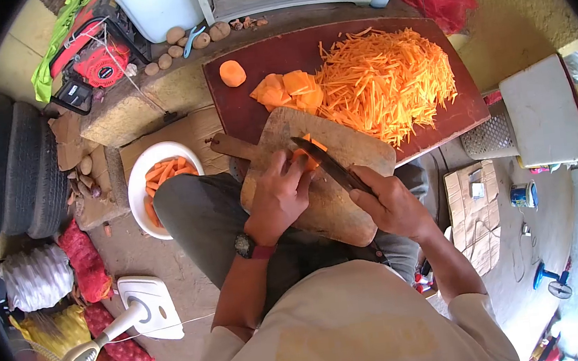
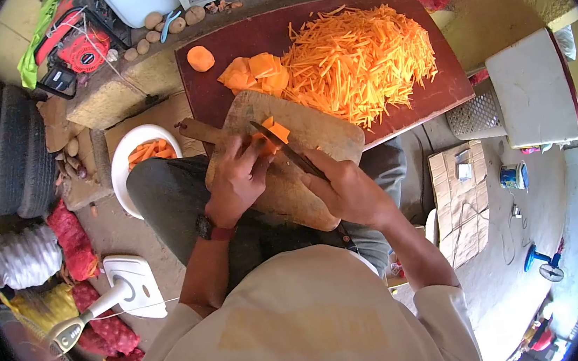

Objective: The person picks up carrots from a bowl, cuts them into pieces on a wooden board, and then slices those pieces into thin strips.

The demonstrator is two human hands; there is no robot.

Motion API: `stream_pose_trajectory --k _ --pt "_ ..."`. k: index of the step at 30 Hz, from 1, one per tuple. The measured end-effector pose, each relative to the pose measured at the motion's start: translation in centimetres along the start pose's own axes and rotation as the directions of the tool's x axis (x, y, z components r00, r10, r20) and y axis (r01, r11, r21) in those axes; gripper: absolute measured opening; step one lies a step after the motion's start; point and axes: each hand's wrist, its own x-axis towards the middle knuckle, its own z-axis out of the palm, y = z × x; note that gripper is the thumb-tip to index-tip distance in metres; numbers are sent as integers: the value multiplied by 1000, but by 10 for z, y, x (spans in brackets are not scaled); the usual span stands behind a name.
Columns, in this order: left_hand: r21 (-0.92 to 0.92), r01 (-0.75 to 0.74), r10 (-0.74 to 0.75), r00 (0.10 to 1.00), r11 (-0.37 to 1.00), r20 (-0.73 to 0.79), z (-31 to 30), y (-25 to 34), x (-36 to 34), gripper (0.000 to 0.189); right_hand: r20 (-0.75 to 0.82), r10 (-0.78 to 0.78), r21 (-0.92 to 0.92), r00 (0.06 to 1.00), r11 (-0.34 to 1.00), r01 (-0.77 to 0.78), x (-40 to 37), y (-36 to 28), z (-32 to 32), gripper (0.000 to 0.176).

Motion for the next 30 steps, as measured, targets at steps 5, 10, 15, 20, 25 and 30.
stream_pose_trajectory --k 5,10,15,20,25,30 --pt "-49 -7 4 999 999 -48 4 -2 -2 37 11 48 12 999 999 -49 -2 -9 -5 35" --pt "-50 9 -10 1000 999 -15 -1 1 -1 37 44 67 25 997 997 -68 2 -6 -7 32" --pt "-80 -19 16 999 997 -44 3 -1 2 33 87 74 -28 993 997 -71 8 -8 -8 39" --pt "-51 -17 14 999 999 -45 5 1 4 30 59 -4 -52 998 999 7 23 21 17 49" --pt "-75 -29 23 997 997 -74 4 1 4 32 32 -78 10 996 997 78 28 40 22 43" --pt "-73 12 -15 999 997 -49 3 2 1 35 38 -36 36 999 999 34 24 37 23 43"
